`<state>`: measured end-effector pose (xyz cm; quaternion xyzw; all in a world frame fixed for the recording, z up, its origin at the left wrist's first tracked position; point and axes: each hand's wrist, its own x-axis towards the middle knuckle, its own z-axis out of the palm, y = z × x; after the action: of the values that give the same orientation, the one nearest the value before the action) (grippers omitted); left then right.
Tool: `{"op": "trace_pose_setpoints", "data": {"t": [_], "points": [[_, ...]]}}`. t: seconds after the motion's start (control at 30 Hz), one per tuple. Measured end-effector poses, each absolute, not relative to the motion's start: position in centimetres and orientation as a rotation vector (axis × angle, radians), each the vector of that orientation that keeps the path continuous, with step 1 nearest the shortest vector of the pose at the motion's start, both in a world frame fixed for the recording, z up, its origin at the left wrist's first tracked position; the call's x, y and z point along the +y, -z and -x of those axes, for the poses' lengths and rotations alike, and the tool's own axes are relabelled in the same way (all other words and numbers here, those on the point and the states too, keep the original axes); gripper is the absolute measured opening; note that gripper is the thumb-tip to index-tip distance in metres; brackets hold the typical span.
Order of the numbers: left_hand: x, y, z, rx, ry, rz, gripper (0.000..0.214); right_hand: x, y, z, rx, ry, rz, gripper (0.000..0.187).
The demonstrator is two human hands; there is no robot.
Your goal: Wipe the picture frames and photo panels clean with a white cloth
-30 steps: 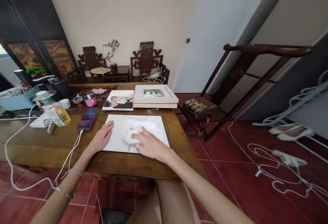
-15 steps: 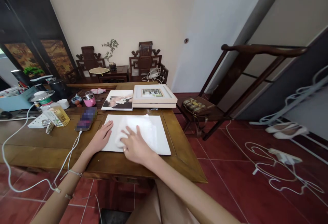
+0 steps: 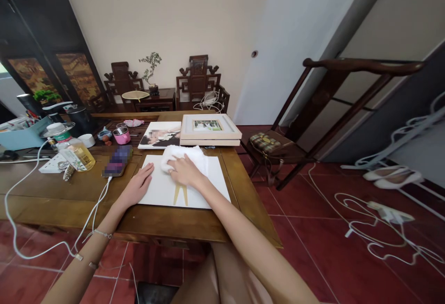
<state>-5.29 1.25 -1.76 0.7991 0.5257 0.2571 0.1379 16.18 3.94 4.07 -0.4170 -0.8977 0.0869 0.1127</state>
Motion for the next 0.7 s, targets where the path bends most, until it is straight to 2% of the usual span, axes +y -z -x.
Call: {"op": "trace_pose_setpoints", "data": {"t": [0.13, 0.47, 0.7], "points": [[1.3, 1.9, 5.4, 1.522, -0.754, -2.314, 0.048, 4.5, -3.8, -13.9, -2.612, -0.201, 1.255, 0.035], [1.3, 2.2, 5.3, 1.515, -0.788, -2.339, 0.046, -7.4, -3.3, -15.4, -2.737, -0.323, 0.997, 0.026], [1.5, 2.4, 5.4, 1.507, -0.798, -2.324, 0.046, -0.8, -3.7, -15.5, -2.61, -0.208, 1.305, 0.031]]}}
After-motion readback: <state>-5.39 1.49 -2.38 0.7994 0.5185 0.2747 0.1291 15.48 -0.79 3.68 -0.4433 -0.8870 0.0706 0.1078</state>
